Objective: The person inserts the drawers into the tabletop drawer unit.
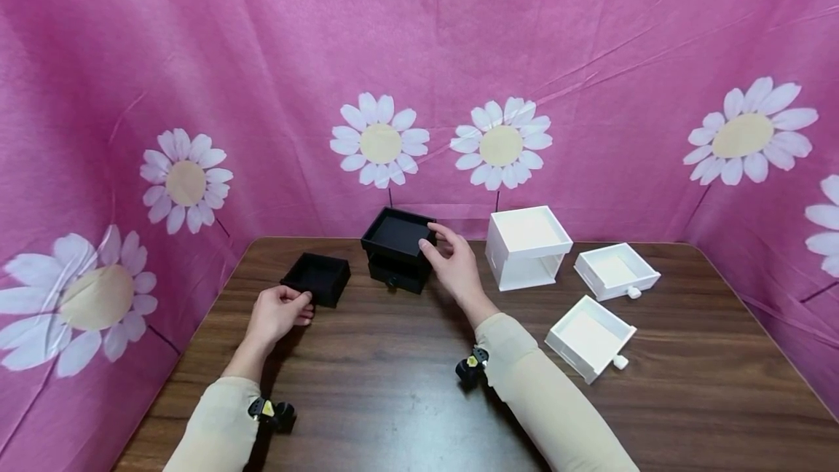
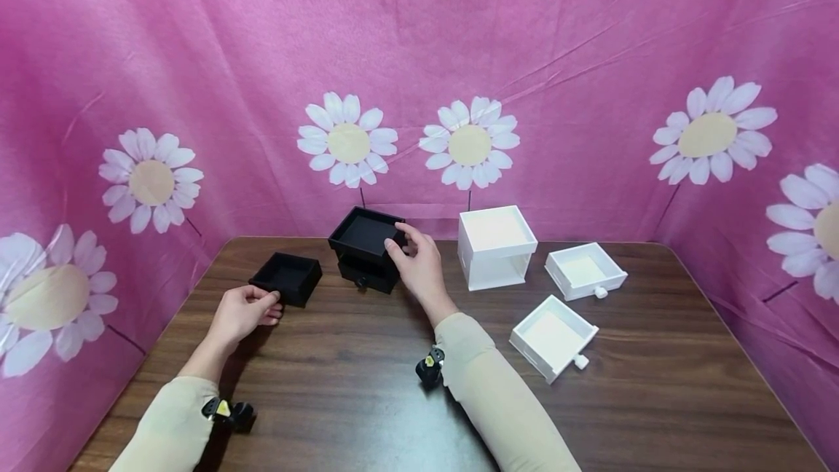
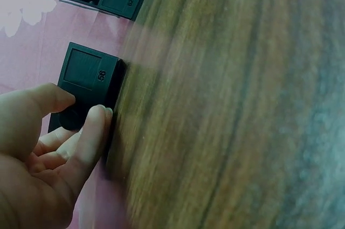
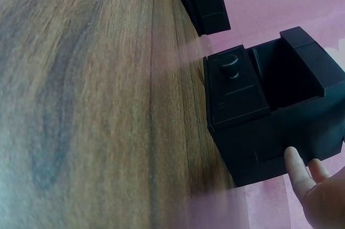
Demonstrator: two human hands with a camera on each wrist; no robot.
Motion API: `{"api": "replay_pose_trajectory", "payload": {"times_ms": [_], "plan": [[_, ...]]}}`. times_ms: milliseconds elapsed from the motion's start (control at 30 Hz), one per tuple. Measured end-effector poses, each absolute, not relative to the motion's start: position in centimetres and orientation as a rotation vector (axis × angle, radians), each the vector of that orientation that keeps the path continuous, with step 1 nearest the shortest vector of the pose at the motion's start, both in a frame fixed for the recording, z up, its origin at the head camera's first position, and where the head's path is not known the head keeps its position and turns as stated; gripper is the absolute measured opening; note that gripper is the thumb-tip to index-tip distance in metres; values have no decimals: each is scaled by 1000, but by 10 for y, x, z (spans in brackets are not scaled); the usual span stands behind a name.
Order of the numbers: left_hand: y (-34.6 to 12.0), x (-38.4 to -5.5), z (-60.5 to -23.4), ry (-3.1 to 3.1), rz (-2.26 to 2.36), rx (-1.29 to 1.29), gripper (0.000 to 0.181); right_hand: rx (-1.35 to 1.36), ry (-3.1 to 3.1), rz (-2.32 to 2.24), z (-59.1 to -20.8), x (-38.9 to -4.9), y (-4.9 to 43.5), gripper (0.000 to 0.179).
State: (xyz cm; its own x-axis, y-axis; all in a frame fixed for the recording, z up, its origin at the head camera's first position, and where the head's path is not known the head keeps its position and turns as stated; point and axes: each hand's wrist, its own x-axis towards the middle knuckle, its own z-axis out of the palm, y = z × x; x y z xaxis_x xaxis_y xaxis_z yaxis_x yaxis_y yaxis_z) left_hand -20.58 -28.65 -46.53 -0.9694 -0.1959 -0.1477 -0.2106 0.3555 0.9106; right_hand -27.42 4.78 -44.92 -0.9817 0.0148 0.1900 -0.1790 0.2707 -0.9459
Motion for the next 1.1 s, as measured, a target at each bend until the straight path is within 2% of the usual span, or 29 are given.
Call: {"api": "replay_pose_trajectory", "payload": {"times_ms": [600, 1100], "plan": [[-285, -198, -466, 2424, 1930, -440, 12, 165, -2372, 1803, -448, -274, 48, 47], [-264, -179, -463, 2410, 2076, -329, 12, 167, -2376, 1803, -448, -274, 48, 47]]}}
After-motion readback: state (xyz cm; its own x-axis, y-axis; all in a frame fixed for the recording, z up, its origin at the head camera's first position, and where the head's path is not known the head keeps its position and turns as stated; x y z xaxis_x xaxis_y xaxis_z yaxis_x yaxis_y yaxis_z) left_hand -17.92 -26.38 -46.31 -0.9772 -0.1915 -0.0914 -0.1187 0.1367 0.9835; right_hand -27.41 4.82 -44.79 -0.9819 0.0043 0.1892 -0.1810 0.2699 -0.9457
